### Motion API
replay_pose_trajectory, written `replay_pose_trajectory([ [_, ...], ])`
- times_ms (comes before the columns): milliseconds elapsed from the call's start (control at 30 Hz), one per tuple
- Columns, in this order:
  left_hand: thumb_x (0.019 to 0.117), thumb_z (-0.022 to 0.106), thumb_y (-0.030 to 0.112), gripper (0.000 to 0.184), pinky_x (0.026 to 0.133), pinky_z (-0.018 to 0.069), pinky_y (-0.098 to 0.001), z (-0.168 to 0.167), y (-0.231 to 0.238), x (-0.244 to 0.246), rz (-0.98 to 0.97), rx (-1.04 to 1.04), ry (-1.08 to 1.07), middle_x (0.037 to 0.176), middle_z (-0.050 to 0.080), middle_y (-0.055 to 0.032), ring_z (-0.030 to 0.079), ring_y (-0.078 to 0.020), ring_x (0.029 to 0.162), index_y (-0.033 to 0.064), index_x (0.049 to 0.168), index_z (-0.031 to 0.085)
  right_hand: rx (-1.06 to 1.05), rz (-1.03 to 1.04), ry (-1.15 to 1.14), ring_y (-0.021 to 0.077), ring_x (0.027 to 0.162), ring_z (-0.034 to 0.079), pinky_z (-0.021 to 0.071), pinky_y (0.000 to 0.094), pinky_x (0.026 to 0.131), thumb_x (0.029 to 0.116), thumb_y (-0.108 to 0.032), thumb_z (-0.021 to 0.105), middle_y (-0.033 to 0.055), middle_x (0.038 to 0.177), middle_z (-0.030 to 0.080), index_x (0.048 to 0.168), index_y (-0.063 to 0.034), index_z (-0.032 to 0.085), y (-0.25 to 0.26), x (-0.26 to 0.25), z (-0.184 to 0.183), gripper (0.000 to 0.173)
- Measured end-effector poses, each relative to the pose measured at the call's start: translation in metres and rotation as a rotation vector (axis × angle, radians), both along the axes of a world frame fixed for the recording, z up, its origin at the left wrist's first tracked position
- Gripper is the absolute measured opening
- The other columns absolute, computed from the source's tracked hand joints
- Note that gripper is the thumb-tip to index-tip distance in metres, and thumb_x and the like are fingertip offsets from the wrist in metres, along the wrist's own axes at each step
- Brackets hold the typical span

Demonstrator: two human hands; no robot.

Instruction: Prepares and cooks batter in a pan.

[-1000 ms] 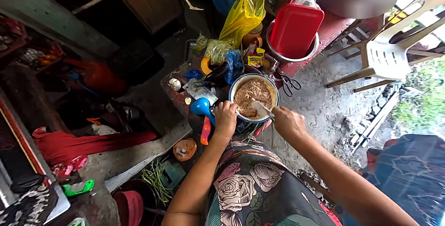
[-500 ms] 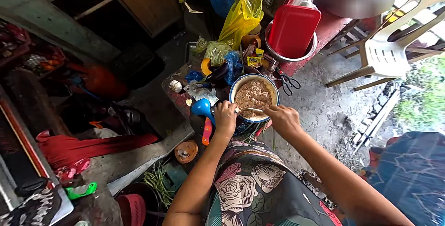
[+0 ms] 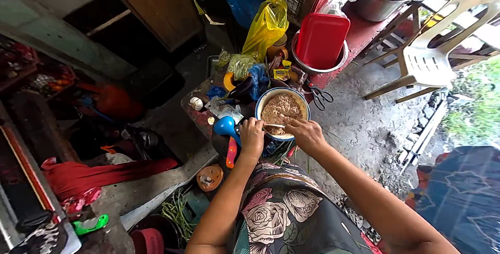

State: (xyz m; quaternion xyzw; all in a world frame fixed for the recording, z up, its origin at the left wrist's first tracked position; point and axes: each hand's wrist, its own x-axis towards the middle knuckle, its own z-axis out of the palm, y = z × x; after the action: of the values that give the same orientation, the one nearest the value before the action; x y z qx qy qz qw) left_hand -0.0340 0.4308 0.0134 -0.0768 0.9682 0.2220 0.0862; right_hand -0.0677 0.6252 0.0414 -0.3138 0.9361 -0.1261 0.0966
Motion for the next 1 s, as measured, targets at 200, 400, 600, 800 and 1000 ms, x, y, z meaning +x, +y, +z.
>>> replay_pose_trajectory([
  [200, 0.0939, 0.072, 0.014, 0.024, 0.103, 0.0429, -0.0568, -0.004, -0.001, 0.003, 0.014, 0.008, 0.010, 0.123, 0.066, -0.0194, 0.059, -0.0398, 0.118, 0.0069, 0.117, 0.075, 0.111, -0.275, -0.091, 0.0410, 0.100, 0.071, 0.0537, 0.0595, 0.079, 0.0972, 0.002, 0.054, 0.0192, 0.108, 0.073, 0.113, -0.0052, 0.073, 0.011, 0.005, 0.022, 0.026],
  [400, 0.0947, 0.072, 0.017, 0.025, 0.104, 0.0416, -0.0569, -0.005, -0.002, 0.003, 0.020, 0.013, -0.001, 0.125, 0.066, -0.0195, 0.058, -0.0398, 0.120, 0.0073, 0.118, 0.075, 0.221, -0.436, -0.336, 0.0397, 0.111, 0.069, 0.0525, 0.0611, 0.087, 0.1041, -0.008, 0.044, 0.0169, 0.126, 0.069, 0.129, -0.0105, 0.067, -0.003, 0.014, 0.015, 0.034],
  [600, 0.0943, 0.073, 0.016, 0.024, 0.103, 0.0417, -0.0560, -0.004, -0.001, 0.001, 0.027, 0.011, -0.011, 0.124, 0.066, -0.0187, 0.057, -0.0388, 0.121, 0.0085, 0.117, 0.076, 0.153, -0.504, -0.519, 0.0383, 0.123, 0.063, 0.0477, 0.0634, 0.098, 0.1067, -0.016, 0.046, 0.0159, 0.130, 0.068, 0.132, -0.0141, 0.066, -0.006, 0.001, 0.006, 0.033],
  [800, 0.0933, 0.074, 0.015, 0.022, 0.104, 0.0408, -0.0569, -0.005, -0.003, -0.001, 0.025, 0.026, -0.009, 0.124, 0.066, -0.0179, 0.057, -0.0387, 0.120, 0.0096, 0.114, 0.077, -0.217, -0.622, -0.718, 0.0301, 0.099, 0.069, 0.0528, 0.0530, 0.091, 0.1026, -0.012, 0.055, 0.0170, 0.109, 0.071, 0.126, -0.0036, 0.066, 0.003, -0.005, -0.026, 0.027],
  [1000, 0.0892, 0.077, 0.007, 0.029, 0.103, 0.0470, -0.0530, -0.002, -0.002, -0.002, 0.113, 0.272, 0.135, 0.121, 0.066, -0.0236, 0.062, -0.0388, 0.115, 0.0007, 0.117, 0.073, -0.634, -0.844, -0.920, 0.0047, 0.055, 0.045, 0.0363, 0.0217, 0.051, 0.1011, -0.003, 0.057, 0.0053, 0.084, 0.063, 0.123, -0.0001, 0.062, 0.008, 0.006, -0.025, 0.023],
])
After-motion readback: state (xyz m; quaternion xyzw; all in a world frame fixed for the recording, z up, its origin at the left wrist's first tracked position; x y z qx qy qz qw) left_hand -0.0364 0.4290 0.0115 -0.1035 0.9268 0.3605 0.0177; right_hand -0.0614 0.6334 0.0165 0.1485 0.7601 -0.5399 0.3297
